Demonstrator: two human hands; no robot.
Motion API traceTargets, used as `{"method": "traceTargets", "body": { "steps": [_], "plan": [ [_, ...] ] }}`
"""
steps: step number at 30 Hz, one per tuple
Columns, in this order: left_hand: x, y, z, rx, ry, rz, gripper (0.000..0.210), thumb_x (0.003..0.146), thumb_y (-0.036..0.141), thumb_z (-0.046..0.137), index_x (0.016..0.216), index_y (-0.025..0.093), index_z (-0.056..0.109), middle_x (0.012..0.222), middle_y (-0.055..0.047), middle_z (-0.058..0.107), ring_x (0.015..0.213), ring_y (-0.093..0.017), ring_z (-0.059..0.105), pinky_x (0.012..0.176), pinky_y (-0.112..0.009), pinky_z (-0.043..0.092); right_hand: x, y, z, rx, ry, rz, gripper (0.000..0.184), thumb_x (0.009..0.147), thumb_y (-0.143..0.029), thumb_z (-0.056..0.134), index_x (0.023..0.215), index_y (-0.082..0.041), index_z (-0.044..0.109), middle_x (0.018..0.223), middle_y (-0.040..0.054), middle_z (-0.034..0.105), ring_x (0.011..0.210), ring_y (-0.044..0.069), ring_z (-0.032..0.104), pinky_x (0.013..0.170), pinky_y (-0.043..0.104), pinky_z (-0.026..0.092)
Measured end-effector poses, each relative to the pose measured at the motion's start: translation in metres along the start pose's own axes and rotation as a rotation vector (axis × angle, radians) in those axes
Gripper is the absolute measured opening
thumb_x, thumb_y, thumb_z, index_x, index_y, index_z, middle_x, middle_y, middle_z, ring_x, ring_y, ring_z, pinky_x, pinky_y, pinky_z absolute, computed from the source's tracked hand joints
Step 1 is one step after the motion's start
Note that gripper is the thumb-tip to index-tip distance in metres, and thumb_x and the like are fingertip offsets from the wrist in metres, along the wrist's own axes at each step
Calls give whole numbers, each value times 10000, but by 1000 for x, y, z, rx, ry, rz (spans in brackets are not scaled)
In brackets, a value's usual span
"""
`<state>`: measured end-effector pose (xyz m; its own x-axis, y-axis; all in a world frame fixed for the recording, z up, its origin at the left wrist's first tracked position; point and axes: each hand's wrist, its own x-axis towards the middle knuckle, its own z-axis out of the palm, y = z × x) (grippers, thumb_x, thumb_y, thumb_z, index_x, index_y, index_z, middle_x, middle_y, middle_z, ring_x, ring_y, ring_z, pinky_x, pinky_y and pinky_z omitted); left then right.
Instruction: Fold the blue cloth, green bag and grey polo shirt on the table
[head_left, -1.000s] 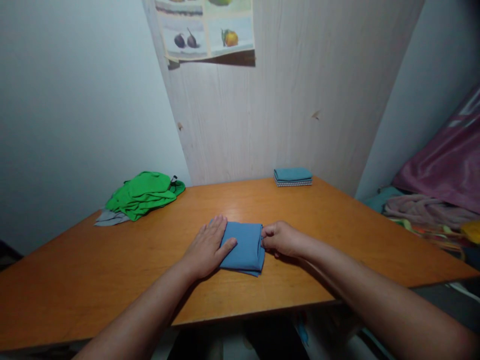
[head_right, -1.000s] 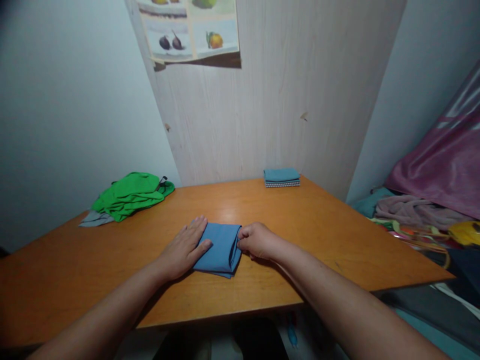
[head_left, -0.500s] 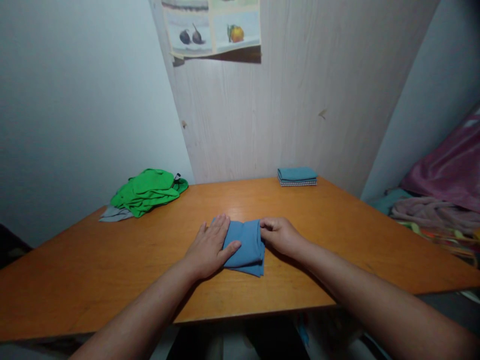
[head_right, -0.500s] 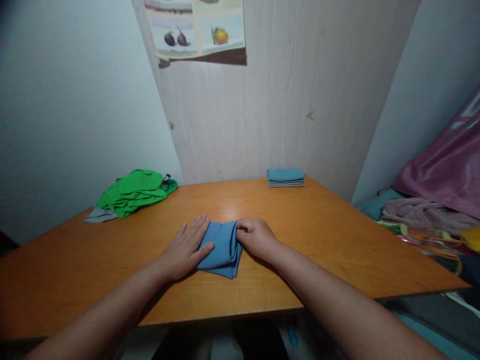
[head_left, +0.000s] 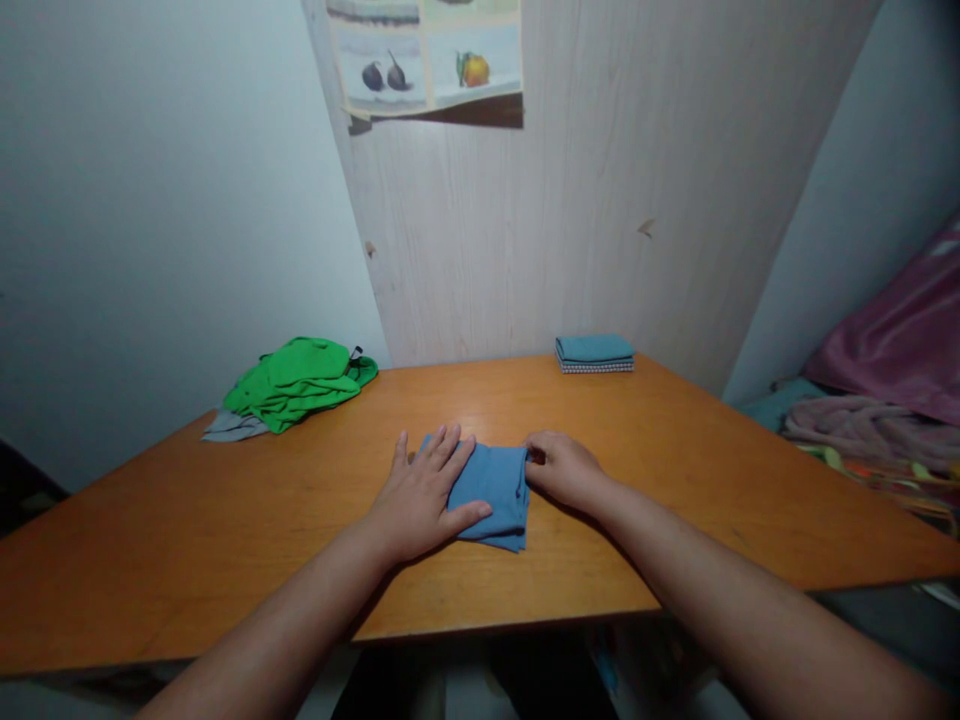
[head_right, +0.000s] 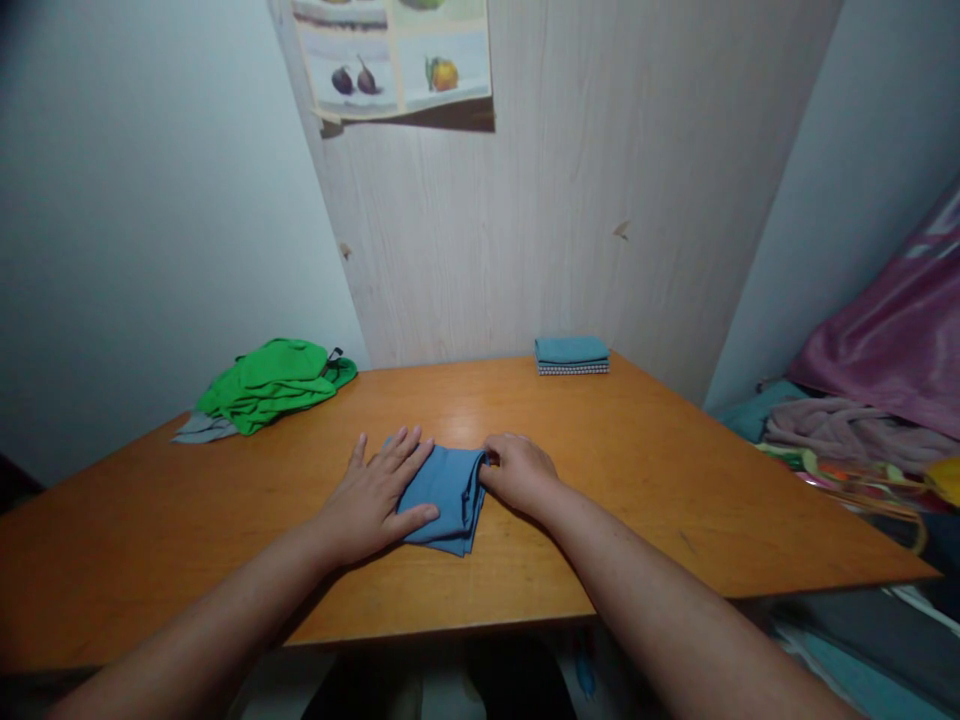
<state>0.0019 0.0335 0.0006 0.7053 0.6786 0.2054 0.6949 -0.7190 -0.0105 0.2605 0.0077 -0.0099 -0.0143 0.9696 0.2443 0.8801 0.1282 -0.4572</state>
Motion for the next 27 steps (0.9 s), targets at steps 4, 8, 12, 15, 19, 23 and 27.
{"method": "traceTargets", "body": {
  "steps": [4, 8, 12, 15, 19, 23, 27],
  "plan": [
    [2, 8, -11, -25, -36, 68, 811, 936, 736, 356, 1607, 293, 246, 1685, -72, 145, 1552, -333, 119, 1208, -632, -66, -1, -2, 0, -40, 19, 23, 97, 829, -277, 604, 775, -215, 654, 809, 22, 669, 759, 158, 558, 622, 262, 308],
    [5, 16, -15, -119, -123, 30, 765, 973, 706, 286, 1610, 286, 232, 1682, -66, 163, 1554, -299, 130, 1229, -608, 42, -3, -7, -1, -61, 12, 65, 138, 847, -309, 587, 760, -223, 652, 791, 22, 675, 722, 159, 543, 597, 274, 278],
    [5, 18, -9, -121, -116, 44, 879, 908, 791, 340, 1617, 288, 205, 1681, -71, 174, 1556, -321, 97, 1229, -613, 38, -4, -10, -1, -109, 27, 121, 160, 866, -302, 556, 791, -236, 681, 835, 34, 713, 736, 172, 572, 584, 284, 263],
    [4, 17, -4, -96, -107, 58, 939, 871, 827, 366, 1619, 282, 201, 1678, -77, 188, 1555, -337, 90, 1227, -616, 34, -5, -11, 1, -160, 49, 156, 190, 878, -320, 537, 815, -245, 700, 884, 54, 737, 762, 194, 599, 571, 299, 244],
    [5, 17, -2, -85, -116, 66, 981, 847, 848, 378, 1620, 271, 201, 1678, -84, 190, 1553, -346, 93, 1225, -618, 35, -6, -12, 2, -177, 50, 194, 220, 890, -373, 535, 828, -255, 710, 888, 62, 745, 753, 205, 612, 560, 304, 236],
    [6, 16, -2, -93, -130, 71, 1001, 826, 859, 403, 1620, 284, 203, 1676, -85, 198, 1553, -352, 94, 1225, -611, 31, -7, -12, -1, -151, 44, 229, 231, 892, -395, 538, 819, -256, 707, 849, 56, 739, 724, 201, 607, 554, 299, 242],
    [6, 15, -5, -109, -158, 74, 1033, 804, 868, 424, 1621, 277, 200, 1676, -93, 192, 1550, -357, 105, 1226, -609, 15, -7, -10, -3, -88, 37, 223, 184, 868, -375, 561, 825, -253, 692, 810, 33, 724, 711, 186, 588, 557, 289, 255]
  ]
}}
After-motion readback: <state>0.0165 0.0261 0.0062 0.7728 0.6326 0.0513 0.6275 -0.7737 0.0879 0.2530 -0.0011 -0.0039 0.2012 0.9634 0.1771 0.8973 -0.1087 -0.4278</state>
